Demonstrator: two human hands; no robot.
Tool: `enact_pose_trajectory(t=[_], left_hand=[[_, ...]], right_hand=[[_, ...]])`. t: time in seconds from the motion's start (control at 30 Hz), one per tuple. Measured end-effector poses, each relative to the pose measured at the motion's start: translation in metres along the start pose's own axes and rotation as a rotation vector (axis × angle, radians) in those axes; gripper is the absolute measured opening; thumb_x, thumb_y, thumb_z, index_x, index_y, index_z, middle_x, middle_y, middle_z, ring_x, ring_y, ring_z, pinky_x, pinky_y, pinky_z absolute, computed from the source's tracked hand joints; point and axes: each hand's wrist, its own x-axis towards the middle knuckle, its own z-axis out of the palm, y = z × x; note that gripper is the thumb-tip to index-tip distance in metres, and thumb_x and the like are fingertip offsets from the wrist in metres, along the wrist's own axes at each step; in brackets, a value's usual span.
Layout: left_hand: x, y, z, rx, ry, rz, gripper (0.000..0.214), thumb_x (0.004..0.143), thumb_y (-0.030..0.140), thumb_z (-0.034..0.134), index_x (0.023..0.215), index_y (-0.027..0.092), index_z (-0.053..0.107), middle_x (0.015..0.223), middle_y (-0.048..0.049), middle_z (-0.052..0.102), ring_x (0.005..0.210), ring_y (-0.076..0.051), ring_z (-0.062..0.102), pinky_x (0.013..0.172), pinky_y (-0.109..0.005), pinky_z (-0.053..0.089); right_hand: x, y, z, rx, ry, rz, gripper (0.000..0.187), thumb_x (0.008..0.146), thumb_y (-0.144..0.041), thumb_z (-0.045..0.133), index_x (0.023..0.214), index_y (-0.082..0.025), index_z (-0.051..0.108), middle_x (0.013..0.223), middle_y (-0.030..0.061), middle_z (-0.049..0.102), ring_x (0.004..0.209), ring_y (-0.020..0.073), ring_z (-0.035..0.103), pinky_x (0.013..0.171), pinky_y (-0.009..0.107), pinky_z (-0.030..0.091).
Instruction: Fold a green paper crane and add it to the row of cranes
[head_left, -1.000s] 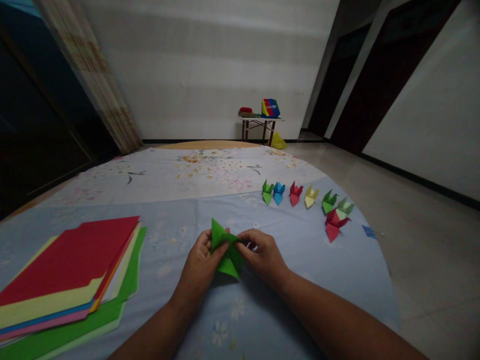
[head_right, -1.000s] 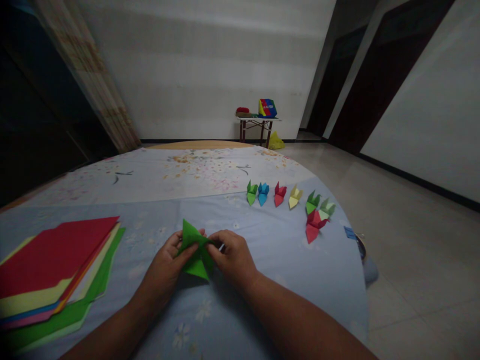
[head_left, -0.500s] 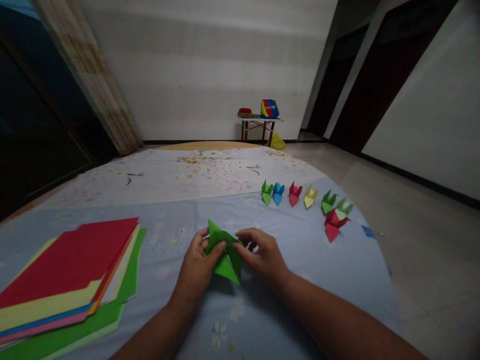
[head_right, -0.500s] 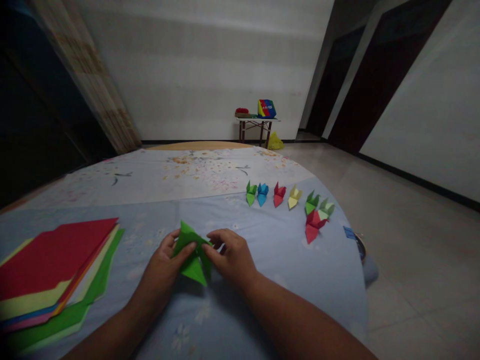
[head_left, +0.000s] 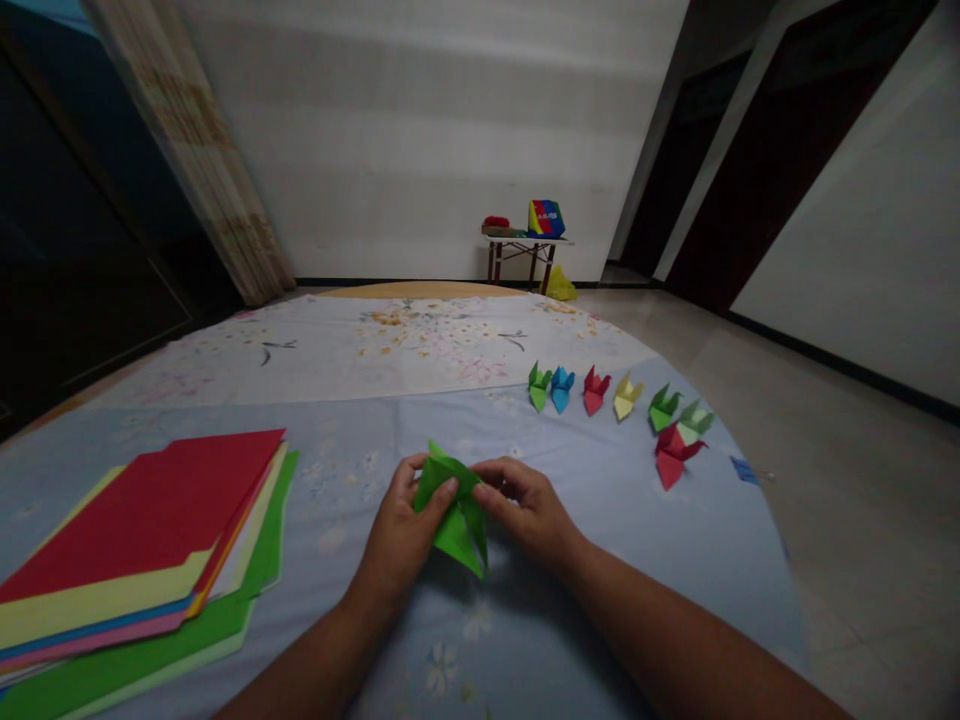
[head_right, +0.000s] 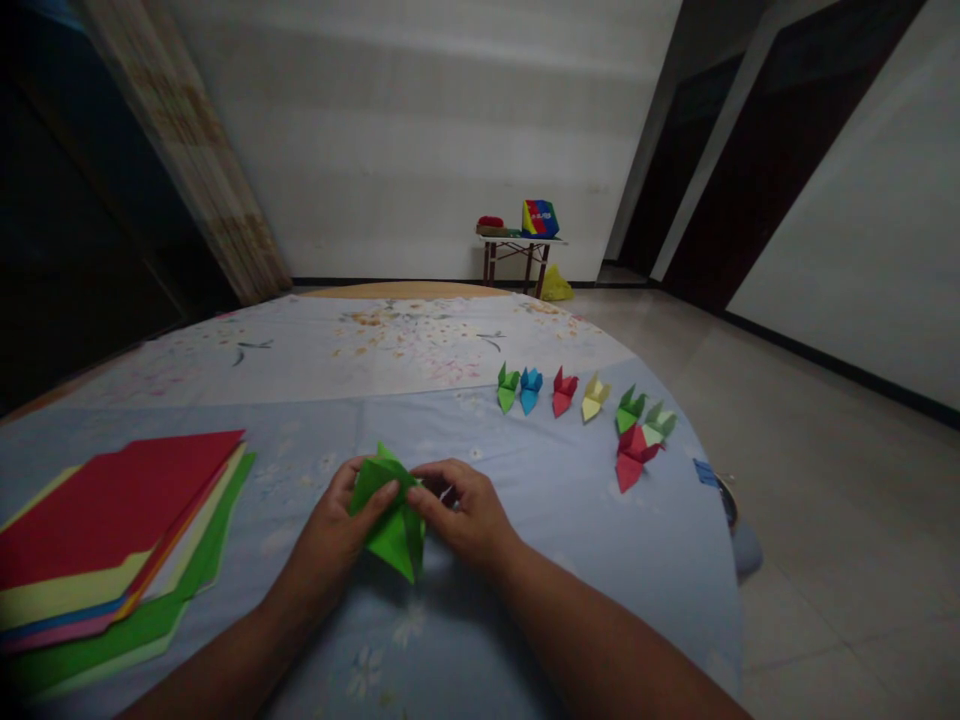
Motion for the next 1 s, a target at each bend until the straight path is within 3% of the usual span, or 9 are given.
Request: enact_pose_trajectory(t=[0.07,0.17,0.5,0.8,1.0], left_hand=[[0.0003,-0.0013,-0.0009,0.038,-0.048,0.004,0.032,0.066,0.038,0.07,0.088,0.017,0.059,0.076,-0.0022,0.067,0.067,-0.018,0.063,0.06,-0.025,0.048],[0.0007,-0.0021,-0.0016,0.11,-0.063,0.006,0.026,0.065,0.035,0.07,0.082,0.017,0.064,0.076,-0.0029,0.068,0.069,-0.018,0.062,0.061,-0.025,0.047],[-0.0038,0.0035,0.0023,0.147,0.035,0.055,0.02,0.06,0.032,0.074,0.074,0.018,0.072,0.074,-0.0042,0.069,0.07,-0.021,0.062,0.064,-0.028,0.048],[-0.0045,-0.0031,0.0015,0.188,0.017,0.073,0.021,0.065,0.035,0.07,0.076,0.017,0.07,0.069,-0.0018,0.066,0.064,-0.017,0.059,0.056,-0.023,0.044],[-0.0047,-0.003,0.0007,0.192,0.008,0.053,0.031,0.073,0.046,0.061,0.073,0.015,0.067,0.062,-0.0006,0.062,0.056,-0.015,0.054,0.05,-0.022,0.041]], right_hand=[[-0.0002,0.0013,0.0008,-0.009,0.003,0.01,0.027,0.076,-0.034,0.062,0.096,-0.017,0.063,0.079,0.0024,0.061,0.065,0.0111,0.056,0.057,0.022,0.047],[-0.0007,0.0013,0.0021,-0.093,0.049,-0.004,0.02,0.074,-0.025,0.062,0.091,-0.017,0.063,0.078,0.0022,0.062,0.065,0.0108,0.056,0.055,0.02,0.046],[-0.0015,0.0018,0.005,-0.197,0.146,-0.001,0.008,0.074,-0.016,0.058,0.075,-0.018,0.066,0.067,0.0013,0.064,0.062,0.0121,0.059,0.053,0.02,0.045],[-0.0041,0.001,0.0056,-0.228,0.161,-0.056,0.012,0.076,-0.017,0.057,0.081,-0.019,0.068,0.073,0.0015,0.067,0.063,0.0126,0.062,0.055,0.021,0.047],[-0.0052,-0.0012,0.0036,-0.271,0.141,-0.15,0.016,0.081,-0.018,0.054,0.09,-0.02,0.067,0.082,0.0039,0.069,0.073,0.0142,0.064,0.066,0.025,0.051]])
